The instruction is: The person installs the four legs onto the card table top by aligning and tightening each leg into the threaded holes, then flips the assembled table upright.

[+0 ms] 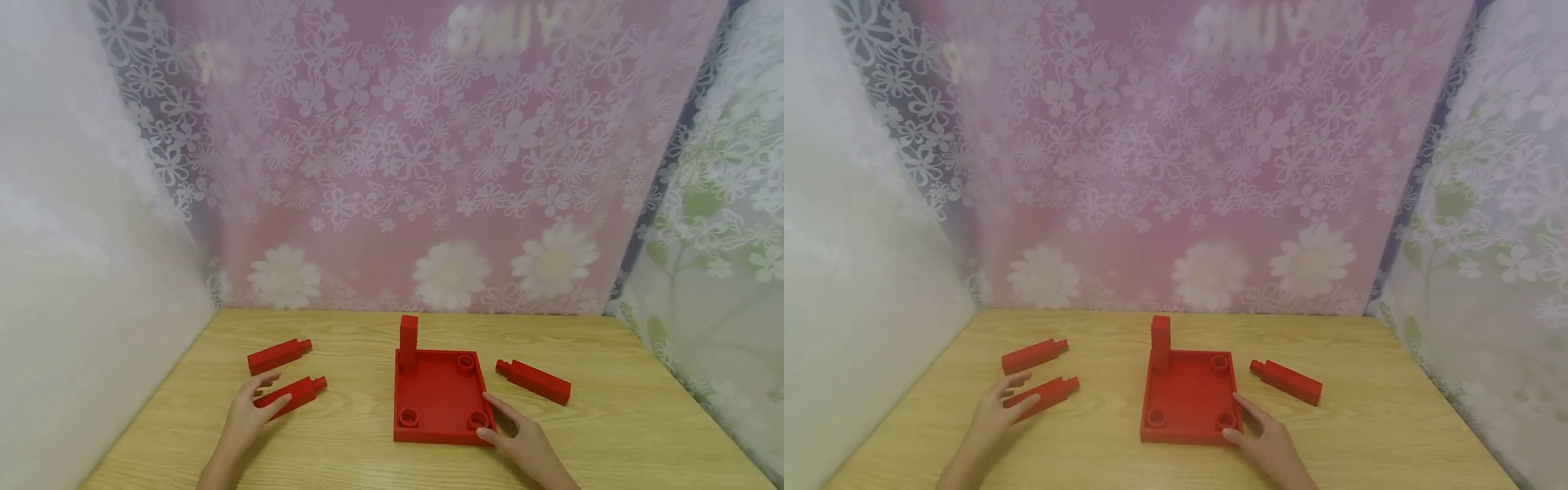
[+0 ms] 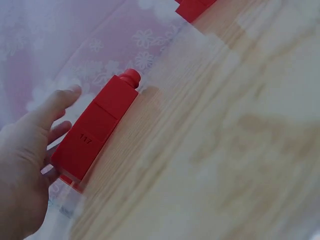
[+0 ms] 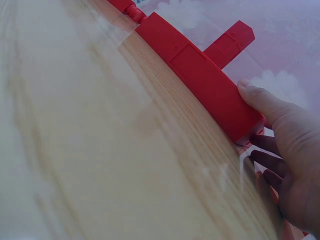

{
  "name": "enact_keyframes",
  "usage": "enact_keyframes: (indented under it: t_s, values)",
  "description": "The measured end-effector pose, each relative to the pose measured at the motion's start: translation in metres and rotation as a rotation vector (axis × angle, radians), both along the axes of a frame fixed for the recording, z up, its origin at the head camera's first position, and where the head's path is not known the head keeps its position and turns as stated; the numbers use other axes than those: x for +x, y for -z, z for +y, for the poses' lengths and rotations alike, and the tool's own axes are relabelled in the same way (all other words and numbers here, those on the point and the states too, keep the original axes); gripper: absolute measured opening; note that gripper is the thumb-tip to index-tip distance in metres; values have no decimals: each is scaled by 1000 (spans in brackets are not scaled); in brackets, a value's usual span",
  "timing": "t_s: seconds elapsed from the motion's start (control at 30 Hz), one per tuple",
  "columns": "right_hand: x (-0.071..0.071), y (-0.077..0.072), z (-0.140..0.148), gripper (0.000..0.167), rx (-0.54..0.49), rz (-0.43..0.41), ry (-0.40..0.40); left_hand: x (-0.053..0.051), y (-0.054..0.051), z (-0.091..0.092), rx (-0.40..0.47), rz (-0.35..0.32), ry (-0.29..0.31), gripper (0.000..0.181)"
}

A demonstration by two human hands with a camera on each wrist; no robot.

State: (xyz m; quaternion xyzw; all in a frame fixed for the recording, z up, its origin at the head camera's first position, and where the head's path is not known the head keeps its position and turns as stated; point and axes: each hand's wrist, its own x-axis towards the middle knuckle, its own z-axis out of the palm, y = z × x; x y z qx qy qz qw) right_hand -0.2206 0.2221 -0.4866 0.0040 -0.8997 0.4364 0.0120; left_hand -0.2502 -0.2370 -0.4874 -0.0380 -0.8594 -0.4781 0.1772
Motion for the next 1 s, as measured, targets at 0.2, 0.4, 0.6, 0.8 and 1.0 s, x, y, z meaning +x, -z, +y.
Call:
enact_keyframes:
  t_s: [0.2, 0.4, 0.6, 0.8, 1.0]
  values:
    - [-2, 1, 0, 70, -11, 1, 2, 0, 6, -5, -52, -45, 27, 52]
    - [0, 0, 0, 71, -10, -32, 15, 0, 10, -5, -108, -35, 55, 49]
    - [1, -3, 0, 70, -20, -31, 12, 0, 12, -4, -147, -7, 49, 44]
    - [0, 0, 2, 71, -17, -30, 13, -1, 14, -3, -160, -6, 30, 43]
    - [-1, 1, 2, 70, -28, -28, 11, -1, 13, -2, -149, 6, 13, 42]
